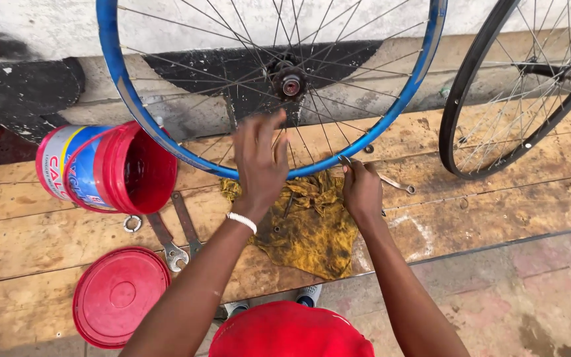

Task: Assembling a bicycle wheel hub by applying grease, installing ball bearings, and inserting the axle components.

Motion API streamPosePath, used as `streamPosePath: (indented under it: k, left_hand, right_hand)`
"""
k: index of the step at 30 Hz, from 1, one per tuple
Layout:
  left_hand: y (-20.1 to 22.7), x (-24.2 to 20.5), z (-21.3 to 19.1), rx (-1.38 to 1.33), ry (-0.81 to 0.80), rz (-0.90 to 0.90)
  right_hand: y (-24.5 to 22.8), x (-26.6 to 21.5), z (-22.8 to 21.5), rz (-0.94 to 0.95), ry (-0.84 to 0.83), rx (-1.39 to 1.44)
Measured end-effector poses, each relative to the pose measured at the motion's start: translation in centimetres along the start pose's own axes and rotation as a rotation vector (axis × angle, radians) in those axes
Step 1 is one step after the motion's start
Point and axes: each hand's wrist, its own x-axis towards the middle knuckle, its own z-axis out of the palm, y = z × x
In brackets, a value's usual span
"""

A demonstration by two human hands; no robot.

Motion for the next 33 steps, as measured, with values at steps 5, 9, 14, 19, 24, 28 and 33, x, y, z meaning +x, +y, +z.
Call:
streamPosePath:
  k: [5,9,14,19,24,28,33]
  left_hand:
    - [-2.3,-9.9,3.5,0.085,-0.548,-0.373]
    - [-0.7,-10.7,3.0,0.257,-0.82,-0.489]
    - [-1.5,-10.7,3.7,0.183,-0.851,-0.596]
    - [-2.9,-10.4,3.0,0.007,-0.865,-0.779]
    - [-1.3,-8.2,-0.3,-0.617,-0.844,-1.23]
    - [-0.6,-7.2,0.1,-0.763,-0.712,-1.309]
    - [-1.1,-6.7,1.4,-0.638,-0.718,-1.14]
  right_hand:
    - [-1.6,-1.1,0.2,-0.022,-0.001,-0.175]
    - [-6.8,-2.7,-1.9,-0.15,-0.365,-0.071]
    - [-0.5,-2.0,3.5,-0.002,-0.278,0.203]
    - [3.6,-1.1,7.0,0.104,-0.154,0.356]
    - [4.0,-0.8,7.0,0.095,-0.193,0.53]
    - [-1.7,-1.5,1.3,0.085,-0.167,0.588]
    - [-3.8,-1.5,-0.5,-0.028,-0.232,0.711]
